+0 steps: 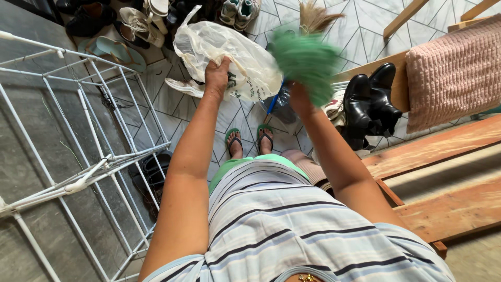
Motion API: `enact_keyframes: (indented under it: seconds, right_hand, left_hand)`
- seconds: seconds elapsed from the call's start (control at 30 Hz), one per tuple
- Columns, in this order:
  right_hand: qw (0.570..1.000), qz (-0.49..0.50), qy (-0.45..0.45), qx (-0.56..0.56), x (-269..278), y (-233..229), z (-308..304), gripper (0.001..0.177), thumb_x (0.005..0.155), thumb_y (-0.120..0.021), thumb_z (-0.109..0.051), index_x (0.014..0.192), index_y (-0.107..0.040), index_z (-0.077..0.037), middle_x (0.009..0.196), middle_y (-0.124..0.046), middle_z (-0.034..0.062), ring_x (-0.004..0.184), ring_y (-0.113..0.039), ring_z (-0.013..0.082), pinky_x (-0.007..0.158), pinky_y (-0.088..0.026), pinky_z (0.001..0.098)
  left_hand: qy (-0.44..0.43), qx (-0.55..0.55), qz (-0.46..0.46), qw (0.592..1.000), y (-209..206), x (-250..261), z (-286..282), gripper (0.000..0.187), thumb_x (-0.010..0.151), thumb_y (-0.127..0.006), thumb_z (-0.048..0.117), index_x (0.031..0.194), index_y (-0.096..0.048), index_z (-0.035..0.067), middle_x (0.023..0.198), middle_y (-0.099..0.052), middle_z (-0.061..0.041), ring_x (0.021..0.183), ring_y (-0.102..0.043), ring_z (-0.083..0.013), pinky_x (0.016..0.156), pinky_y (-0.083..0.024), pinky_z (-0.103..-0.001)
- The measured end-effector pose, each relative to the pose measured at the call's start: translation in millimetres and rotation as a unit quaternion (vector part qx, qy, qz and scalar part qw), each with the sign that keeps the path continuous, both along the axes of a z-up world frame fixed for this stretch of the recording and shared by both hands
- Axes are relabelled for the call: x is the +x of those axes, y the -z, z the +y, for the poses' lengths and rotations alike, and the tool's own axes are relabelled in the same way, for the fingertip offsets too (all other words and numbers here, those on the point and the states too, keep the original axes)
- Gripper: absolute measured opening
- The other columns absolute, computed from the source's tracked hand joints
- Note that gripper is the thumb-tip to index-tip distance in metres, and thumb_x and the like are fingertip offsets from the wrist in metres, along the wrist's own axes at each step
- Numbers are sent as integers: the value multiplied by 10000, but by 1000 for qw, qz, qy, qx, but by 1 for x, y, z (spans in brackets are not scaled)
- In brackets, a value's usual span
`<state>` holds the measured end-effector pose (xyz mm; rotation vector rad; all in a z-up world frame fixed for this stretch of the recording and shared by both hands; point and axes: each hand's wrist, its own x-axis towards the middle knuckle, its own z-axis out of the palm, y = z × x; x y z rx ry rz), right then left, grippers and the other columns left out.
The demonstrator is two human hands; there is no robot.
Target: The person wipes a black boot with a green cloth, then places it into a plastic bag and ties the bag. Later, the person removes a pair of white and blue sneakers from a plastic bag, wipes one sneaker with the green cloth, and places it on a wooden bench.
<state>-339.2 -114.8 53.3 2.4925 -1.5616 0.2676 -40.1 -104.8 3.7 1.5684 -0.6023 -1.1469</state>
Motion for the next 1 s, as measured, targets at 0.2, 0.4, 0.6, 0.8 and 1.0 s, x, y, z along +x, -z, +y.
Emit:
enact_keyframes:
  seconds: [0.2, 0.4, 0.6, 0.8, 1.0]
  right_hand:
    - [873, 83, 92, 471, -16, -1, 42, 409, 901, -636, -123, 1299, -688, -202, 1382, -594, 167, 1269, -632, 353, 1042, -530, 475]
    - [798, -328, 28, 505, -20, 20, 32, 1158, 745, -859, -524, 1609, -218, -95, 1383, -567, 235, 1300, -531, 346, 1065, -434, 458]
    - [462, -632, 59, 620, -12, 69, 19, 686, 1009, -778, -492, 1325, -626, 98, 1198, -717, 212, 1059, -700, 295, 951, -575, 422]
    - [281, -683, 77, 670, -12, -10, 14, 487, 925, -693, -411, 1195, -695, -7, 1057, -770, 104, 920, -738, 228, 851, -614, 383]
    - [368, -697, 94, 609, -5, -15, -11, 437, 938, -725, -403, 1117, -701, -6, 1003, -764, 126, 915, -738, 263, 860, -619, 424]
  left_hand:
    - [-15, -9, 62, 998, -15, 14, -4, 201, 944, -659, 159, 1106, -712, 53, 1007, -728, -32, 874, -655, -136, 789, -546, -298]
    - [35, 176, 251, 951, -45, 11, -3, 295, 952, -657, 280, 1112, -720, 40, 997, -755, -76, 926, -712, -239, 848, -603, -424]
    - [197, -85, 440, 872, -70, 26, 12, 728, 954, -664, 587, 1436, -541, 56, 1244, -704, -90, 1155, -679, -217, 1043, -552, -389]
    - [261, -22, 122, 957, -38, 40, 24, 875, 928, -804, 582, 1557, -521, 45, 1025, -577, -63, 1017, -543, -232, 945, -509, -355]
    - [321, -8, -61, 945, -40, 9, 38, 443, 835, -808, 383, 1106, -681, 57, 976, -731, -32, 881, -627, -158, 794, -537, -301]
